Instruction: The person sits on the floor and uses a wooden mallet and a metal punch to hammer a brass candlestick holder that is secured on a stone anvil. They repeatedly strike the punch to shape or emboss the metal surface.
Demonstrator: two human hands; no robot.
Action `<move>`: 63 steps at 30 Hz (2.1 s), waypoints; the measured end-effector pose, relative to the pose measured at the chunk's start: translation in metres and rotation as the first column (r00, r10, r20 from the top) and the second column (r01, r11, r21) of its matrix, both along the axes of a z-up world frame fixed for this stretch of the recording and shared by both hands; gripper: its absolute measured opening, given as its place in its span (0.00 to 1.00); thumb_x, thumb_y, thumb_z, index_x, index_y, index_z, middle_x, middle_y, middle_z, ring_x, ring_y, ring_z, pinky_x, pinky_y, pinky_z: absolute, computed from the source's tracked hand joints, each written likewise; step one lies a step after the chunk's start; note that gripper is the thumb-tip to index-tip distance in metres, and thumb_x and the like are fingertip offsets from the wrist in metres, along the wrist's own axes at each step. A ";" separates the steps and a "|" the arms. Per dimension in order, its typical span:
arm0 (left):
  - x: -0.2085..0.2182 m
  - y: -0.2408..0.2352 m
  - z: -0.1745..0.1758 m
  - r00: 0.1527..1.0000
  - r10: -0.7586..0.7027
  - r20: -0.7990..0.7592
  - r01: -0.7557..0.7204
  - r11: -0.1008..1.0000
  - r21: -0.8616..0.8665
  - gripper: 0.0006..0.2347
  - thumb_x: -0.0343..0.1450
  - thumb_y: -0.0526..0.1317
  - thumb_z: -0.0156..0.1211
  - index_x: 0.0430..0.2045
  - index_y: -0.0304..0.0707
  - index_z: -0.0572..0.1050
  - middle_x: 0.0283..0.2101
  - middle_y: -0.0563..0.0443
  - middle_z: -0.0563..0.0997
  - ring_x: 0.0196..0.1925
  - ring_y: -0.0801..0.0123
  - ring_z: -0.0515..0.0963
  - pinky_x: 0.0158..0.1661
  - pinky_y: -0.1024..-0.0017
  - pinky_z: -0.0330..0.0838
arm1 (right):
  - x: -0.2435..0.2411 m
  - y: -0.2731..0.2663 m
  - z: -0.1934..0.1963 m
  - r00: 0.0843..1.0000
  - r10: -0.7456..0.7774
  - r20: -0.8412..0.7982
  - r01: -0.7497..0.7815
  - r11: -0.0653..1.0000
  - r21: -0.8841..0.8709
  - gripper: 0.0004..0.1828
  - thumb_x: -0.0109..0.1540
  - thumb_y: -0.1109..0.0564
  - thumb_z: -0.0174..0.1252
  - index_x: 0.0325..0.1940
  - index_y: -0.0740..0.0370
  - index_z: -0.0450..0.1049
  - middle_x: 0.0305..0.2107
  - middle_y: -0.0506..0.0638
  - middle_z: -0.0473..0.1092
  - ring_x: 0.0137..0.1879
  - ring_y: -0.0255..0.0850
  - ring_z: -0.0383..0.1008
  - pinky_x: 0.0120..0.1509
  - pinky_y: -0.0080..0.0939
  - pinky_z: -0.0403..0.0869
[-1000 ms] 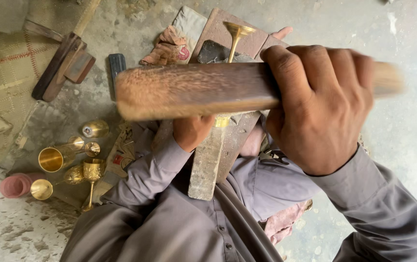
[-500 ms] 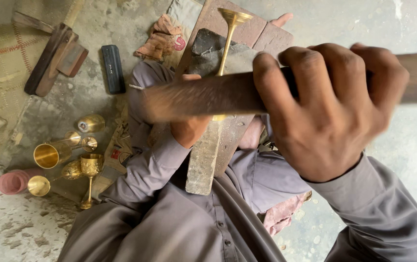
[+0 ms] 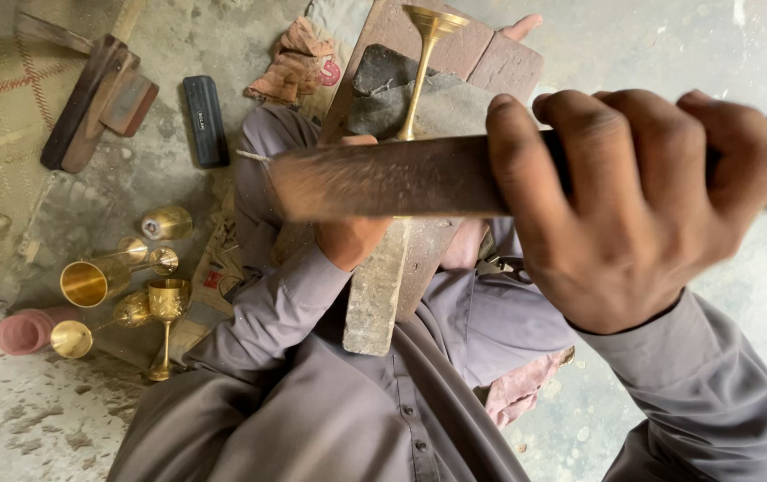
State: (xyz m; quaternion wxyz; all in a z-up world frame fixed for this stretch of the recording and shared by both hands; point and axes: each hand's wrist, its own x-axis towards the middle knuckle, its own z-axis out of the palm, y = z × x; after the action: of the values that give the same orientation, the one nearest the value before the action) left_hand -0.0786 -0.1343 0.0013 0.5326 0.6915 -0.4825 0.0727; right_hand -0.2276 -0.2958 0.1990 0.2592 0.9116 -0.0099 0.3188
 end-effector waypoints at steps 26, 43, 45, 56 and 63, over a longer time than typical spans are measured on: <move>0.000 0.011 -0.044 0.679 -0.370 -0.634 0.304 0.928 -0.217 0.06 0.80 0.36 0.59 0.47 0.39 0.70 0.38 0.55 0.77 0.38 0.77 0.77 0.40 0.75 0.75 | -0.009 0.005 0.004 0.998 0.053 -0.017 -0.049 0.983 0.177 0.13 0.70 0.55 0.54 0.56 0.57 0.78 0.47 0.46 0.76 0.53 0.41 0.73 0.68 0.50 0.63; 0.003 0.013 -0.036 0.924 -0.275 -0.265 0.292 0.956 0.028 0.09 0.79 0.36 0.59 0.50 0.37 0.67 0.45 0.48 0.75 0.46 0.66 0.77 0.49 0.68 0.74 | -0.010 0.007 0.007 0.994 0.036 -0.099 0.010 0.903 0.430 0.17 0.69 0.52 0.58 0.60 0.60 0.75 0.49 0.48 0.75 0.48 0.40 0.71 0.59 0.42 0.64; 0.001 0.018 -0.039 0.973 -0.187 -0.133 0.198 0.977 0.079 0.10 0.79 0.35 0.56 0.53 0.35 0.69 0.50 0.44 0.76 0.51 0.61 0.78 0.54 0.63 0.76 | -0.009 0.005 0.004 0.994 -0.043 -0.097 0.064 0.973 0.221 0.14 0.69 0.54 0.58 0.58 0.58 0.76 0.47 0.46 0.76 0.46 0.37 0.71 0.58 0.41 0.64; 0.011 0.006 0.011 0.998 -0.025 -0.060 0.030 0.997 0.074 0.04 0.72 0.32 0.67 0.33 0.34 0.76 0.38 0.48 0.79 0.35 0.71 0.79 0.35 0.70 0.77 | -0.026 0.008 -0.005 0.969 -0.228 -0.097 0.217 0.970 -0.109 0.10 0.72 0.50 0.54 0.53 0.51 0.77 0.45 0.43 0.74 0.51 0.37 0.72 0.68 0.47 0.63; 0.037 0.003 0.047 0.950 -0.179 -0.257 0.201 0.978 0.060 0.10 0.74 0.37 0.65 0.44 0.35 0.71 0.42 0.46 0.81 0.39 0.66 0.84 0.41 0.70 0.80 | -0.032 -0.014 -0.010 0.930 -0.337 -0.145 0.358 0.920 0.158 0.10 0.63 0.49 0.67 0.42 0.55 0.79 0.27 0.46 0.72 0.30 0.38 0.67 0.48 0.45 0.68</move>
State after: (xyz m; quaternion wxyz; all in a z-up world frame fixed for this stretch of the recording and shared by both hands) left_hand -0.0419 -0.1317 0.0481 0.5638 0.6675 -0.4785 -0.0875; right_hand -0.2598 -0.3098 0.1891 0.2276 0.9320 -0.1856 0.2123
